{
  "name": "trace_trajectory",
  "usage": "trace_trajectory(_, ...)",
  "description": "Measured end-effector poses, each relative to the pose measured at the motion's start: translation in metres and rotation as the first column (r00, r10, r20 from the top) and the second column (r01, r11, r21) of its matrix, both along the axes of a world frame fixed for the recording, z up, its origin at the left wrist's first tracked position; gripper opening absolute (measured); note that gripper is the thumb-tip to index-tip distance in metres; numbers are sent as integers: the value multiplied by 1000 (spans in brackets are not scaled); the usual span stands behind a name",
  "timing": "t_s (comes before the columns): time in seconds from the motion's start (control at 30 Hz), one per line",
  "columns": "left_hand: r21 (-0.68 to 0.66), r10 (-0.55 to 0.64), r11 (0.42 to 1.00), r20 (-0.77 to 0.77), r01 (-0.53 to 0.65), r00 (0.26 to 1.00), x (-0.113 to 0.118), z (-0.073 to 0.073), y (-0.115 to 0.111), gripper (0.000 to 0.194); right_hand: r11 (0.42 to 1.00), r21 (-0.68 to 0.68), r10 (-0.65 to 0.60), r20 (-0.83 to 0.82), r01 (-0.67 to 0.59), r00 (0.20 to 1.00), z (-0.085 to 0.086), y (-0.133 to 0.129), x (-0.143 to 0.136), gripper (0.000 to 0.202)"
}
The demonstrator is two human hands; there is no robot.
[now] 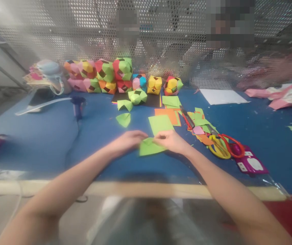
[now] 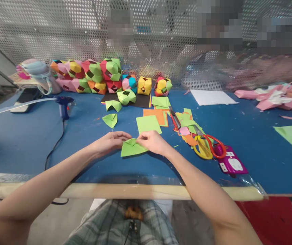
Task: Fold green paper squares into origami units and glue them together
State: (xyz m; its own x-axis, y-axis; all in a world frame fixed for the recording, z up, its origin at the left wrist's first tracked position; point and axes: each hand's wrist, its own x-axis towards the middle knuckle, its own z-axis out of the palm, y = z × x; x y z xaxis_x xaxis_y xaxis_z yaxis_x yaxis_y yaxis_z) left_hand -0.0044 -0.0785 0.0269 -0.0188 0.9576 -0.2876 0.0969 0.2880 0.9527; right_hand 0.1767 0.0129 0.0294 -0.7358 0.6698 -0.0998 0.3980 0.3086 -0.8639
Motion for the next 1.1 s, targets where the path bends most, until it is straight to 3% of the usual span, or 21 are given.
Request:
trace_trajectory(0.13, 65, -40, 997, -176, 52, 984, 0, -2, -1, 34, 1000, 26, 5, -38, -4, 999, 3, -6, 1, 21)
trace_trajectory(0.23, 86, -121, 984, -306, 154, 944, -4, 3, -2, 32, 999, 18, 32, -54, -31, 998, 5, -9, 2, 19)
trace_trajectory(0.4, 72, -248, 954, -364, 292, 898, -11, 14, -2, 33, 999, 29, 42, -39, -40, 998, 7, -11, 3, 18)
trace_trajectory(0.53, 98, -213, 959, -374, 266, 903, -5, 10, -2, 36, 996, 81, 36, -54, -32, 998, 7, -13, 4, 19)
trace_trajectory(0.67, 124, -183, 954, -485, 274, 855, 0, 6, -3, 34, 994, 93, 65, -86, -57, 994, 7, -15, 5, 21)
trace_trajectory(0.83, 152, -181, 943, -516, 297, 837, 4, 15, -5, 32, 994, 96, 59, -80, -51, 995, 10, -18, 6, 23)
trace_trajectory(1.0, 215, -82, 944, -581, 250, 809, 12, 24, -2, 23, 995, 85, 61, -66, -56, 996, 15, -17, 5, 29)
trace_trajectory(1.1, 247, -4, 951, -594, 187, 805, 10, 28, 2, 19, 999, 33, 13, -140, -8, 990, 19, -9, 6, 37)
